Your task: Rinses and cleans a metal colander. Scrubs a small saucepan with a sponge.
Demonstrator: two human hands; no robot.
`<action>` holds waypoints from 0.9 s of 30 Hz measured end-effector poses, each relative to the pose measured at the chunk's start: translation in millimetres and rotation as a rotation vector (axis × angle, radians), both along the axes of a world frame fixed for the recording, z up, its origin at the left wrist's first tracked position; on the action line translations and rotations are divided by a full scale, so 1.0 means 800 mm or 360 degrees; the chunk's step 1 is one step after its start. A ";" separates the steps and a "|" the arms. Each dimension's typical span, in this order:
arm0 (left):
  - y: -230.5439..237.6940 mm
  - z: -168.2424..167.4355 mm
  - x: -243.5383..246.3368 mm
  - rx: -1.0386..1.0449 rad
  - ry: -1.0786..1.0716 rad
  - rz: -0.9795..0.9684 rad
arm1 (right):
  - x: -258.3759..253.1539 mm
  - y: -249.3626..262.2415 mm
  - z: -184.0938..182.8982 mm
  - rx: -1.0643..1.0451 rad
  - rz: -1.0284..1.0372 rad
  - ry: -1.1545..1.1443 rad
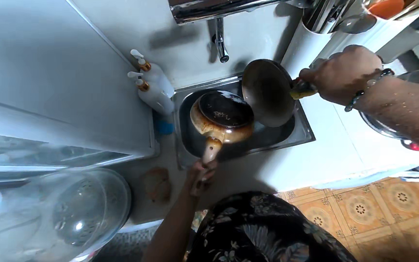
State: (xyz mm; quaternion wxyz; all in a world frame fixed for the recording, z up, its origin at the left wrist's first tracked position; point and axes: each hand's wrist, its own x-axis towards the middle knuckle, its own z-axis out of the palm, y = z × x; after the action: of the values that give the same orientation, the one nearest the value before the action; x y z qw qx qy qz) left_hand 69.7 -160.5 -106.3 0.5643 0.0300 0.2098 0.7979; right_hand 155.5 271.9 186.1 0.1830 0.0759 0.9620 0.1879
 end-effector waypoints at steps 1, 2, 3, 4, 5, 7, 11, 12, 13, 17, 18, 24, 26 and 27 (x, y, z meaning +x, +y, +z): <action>-0.004 0.003 -0.001 -0.0076 0.0109 0.0012 | 0.001 0.007 0.000 -0.0052 -0.0065 0.0027; -0.007 0.008 -0.003 -0.0188 0.0276 0.0035 | 0.003 0.015 -0.003 -0.0137 -0.0150 0.0065; -0.013 0.000 -0.011 -0.0306 0.0497 0.0044 | 0.007 0.026 -0.010 -0.0242 -0.0232 0.0111; -0.019 -0.015 -0.020 -0.0449 0.0752 0.0047 | 0.011 0.036 -0.022 -0.0364 -0.0319 0.0157; -0.023 -0.016 -0.028 -0.0630 0.1005 0.0029 | 0.017 0.046 -0.039 -0.0515 -0.0391 0.0192; -0.017 0.013 -0.040 -0.0991 0.1531 -0.0090 | 0.027 0.058 -0.093 -0.0856 -0.0536 0.0249; 0.006 0.013 -0.054 -0.1416 0.2200 -0.0200 | 0.025 0.036 -0.241 -0.1328 -0.0890 0.0348; 0.011 0.008 -0.057 -0.1500 0.2312 -0.0253 | 0.021 0.037 -0.298 -0.1312 -0.0885 0.0423; 0.015 0.003 -0.060 -0.1587 0.2383 -0.0313 | 0.016 0.037 -0.344 -0.1292 -0.0860 0.0469; 0.017 -0.023 -0.068 -0.1680 0.2333 -0.0408 | -0.005 0.035 -0.408 -0.1205 -0.0800 0.0324; 0.017 -0.025 -0.067 -0.1686 0.2318 -0.0434 | -0.005 0.037 -0.402 -0.1197 -0.0797 0.0296; 0.030 -0.020 -0.056 -0.1862 0.2347 -0.0605 | -0.046 -0.002 -0.316 -0.1519 -0.0721 0.0977; 0.033 -0.025 -0.049 -0.1933 0.2361 -0.0597 | -0.075 -0.081 -0.269 -0.1996 -0.0548 0.0926; 0.034 -0.027 -0.044 -0.1986 0.2391 -0.0572 | -0.094 -0.121 -0.249 -0.2187 -0.0431 0.0849</action>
State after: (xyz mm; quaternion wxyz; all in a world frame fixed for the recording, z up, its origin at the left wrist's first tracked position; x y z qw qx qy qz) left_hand 34.8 -133.4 -128.1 0.3120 0.2569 0.8876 0.2209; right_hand 80.4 174.7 -13.1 -0.0288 0.1053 0.8567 -0.5041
